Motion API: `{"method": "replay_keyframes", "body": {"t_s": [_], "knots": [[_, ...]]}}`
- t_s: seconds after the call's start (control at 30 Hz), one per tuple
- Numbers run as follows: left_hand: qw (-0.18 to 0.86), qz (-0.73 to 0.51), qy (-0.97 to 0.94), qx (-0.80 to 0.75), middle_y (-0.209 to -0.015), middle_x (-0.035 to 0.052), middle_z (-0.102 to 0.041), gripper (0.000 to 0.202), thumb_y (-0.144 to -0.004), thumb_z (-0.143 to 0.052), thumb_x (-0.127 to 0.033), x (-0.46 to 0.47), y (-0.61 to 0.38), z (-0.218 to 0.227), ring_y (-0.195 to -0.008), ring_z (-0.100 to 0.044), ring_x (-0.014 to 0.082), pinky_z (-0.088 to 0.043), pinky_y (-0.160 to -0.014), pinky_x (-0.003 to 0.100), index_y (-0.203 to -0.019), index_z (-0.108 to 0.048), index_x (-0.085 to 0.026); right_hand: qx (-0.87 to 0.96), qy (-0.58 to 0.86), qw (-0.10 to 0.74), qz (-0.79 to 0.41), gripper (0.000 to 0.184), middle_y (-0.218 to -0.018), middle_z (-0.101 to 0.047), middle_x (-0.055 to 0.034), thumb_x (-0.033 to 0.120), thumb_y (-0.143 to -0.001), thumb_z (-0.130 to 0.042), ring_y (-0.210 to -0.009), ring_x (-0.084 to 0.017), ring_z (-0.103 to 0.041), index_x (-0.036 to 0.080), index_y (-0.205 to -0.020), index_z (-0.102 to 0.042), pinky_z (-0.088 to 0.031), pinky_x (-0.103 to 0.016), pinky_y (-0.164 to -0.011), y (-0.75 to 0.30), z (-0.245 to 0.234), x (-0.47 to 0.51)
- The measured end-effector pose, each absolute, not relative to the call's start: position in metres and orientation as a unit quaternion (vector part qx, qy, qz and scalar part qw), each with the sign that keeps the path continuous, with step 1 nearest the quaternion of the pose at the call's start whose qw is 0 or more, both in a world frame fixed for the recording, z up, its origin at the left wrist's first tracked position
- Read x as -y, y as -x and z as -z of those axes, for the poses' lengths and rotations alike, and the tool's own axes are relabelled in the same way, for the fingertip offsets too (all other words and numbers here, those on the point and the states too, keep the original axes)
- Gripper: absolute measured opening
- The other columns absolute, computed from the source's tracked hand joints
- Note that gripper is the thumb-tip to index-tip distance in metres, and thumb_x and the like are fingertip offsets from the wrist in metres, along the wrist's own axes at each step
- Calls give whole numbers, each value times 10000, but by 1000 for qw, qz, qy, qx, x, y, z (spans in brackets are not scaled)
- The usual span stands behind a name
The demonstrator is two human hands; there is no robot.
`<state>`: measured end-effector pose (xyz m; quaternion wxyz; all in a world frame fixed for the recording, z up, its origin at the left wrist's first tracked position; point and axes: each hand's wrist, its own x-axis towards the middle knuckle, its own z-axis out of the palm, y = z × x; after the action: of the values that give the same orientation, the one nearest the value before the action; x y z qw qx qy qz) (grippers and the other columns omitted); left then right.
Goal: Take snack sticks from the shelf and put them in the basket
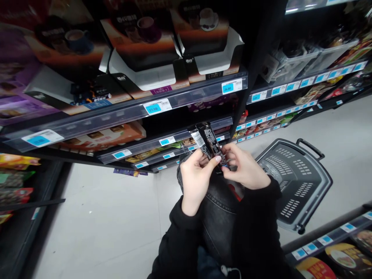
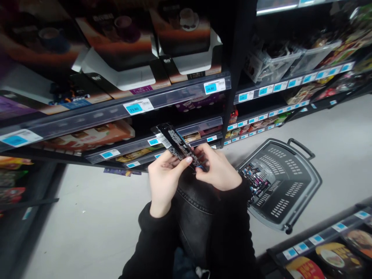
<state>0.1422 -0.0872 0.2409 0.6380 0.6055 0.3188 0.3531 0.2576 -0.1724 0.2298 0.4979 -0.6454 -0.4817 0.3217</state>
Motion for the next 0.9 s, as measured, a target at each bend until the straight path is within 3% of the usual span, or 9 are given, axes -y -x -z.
{"method": "replay_keyframes", "body": {"t_s": [0.13, 0.27, 0.4, 0.57, 0.7, 0.8, 0.9], "knots": [[638, -352, -609, -313, -904, 63, -694, 151, -691, -713, -181, 86, -140, -244, -816, -661, 171, -534, -748, 252, -818, -653, -126, 482, 643, 477, -356, 365, -896, -565, -7, 101, -692, -538, -704, -80, -565, 196, -1029, -435, -458, -177, -581, -259, -227, 174], [609, -422, -591, -320, -893, 55, -688, 210, -698, -717, -202, 82, -133, -252, -836, -660, 170, -537, -743, 246, -885, -648, -138, 481, 628, 470, -390, 323, -742, -524, 42, 96, -685, -553, -617, -61, -535, 179, -987, -478, -458, -179, -583, -259, -217, 168], [603, -479, -546, -331, -956, 68, -685, 261, -691, -734, -230, 74, -125, -254, -882, -664, 192, -542, -742, 259, -923, -640, -156, 455, 546, 546, -443, 351, -879, -593, -22, 131, -734, -557, -752, -127, -642, 171, -1077, -497, -532, -283, -723, -254, -213, 162], [627, -511, -493, -320, -1024, 81, -674, 314, -717, -721, -269, 68, -124, -249, -936, -656, 207, -546, -740, 270, -999, -612, -185, 357, 411, 652, -528, 387, -981, -630, -73, 347, -765, -618, -858, -226, -675, 187, -1098, -501, -567, -354, -703, -245, -220, 156], [634, -521, -485, -303, -1020, 96, -674, 360, -727, -717, -252, 72, -129, -245, -962, -649, 219, -547, -726, 267, -1055, -589, -181, 265, 428, 653, -566, 390, -769, -670, -77, 504, -809, -567, -622, -164, -671, 132, -925, -546, -543, -245, -542, -235, -225, 147], [631, -531, -480, -300, -1019, 107, -671, 400, -735, -710, -239, 74, -131, -243, -971, -646, 220, -544, -730, 265, -1101, -564, -171, 230, 418, 661, -579, 366, -684, -665, -63, 476, -797, -607, -534, -120, -638, 114, -841, -567, -502, -180, -479, -231, -226, 144], [631, -518, -492, -303, -1012, 102, -672, 440, -701, -737, -217, 73, -131, -243, -957, -652, 209, -538, -744, 246, -1095, -550, -167, 211, 404, 673, -583, 314, -696, -672, -59, 412, -767, -666, -570, -111, -644, 114, -826, -589, -516, -173, -528, -233, -225, 145]]}}
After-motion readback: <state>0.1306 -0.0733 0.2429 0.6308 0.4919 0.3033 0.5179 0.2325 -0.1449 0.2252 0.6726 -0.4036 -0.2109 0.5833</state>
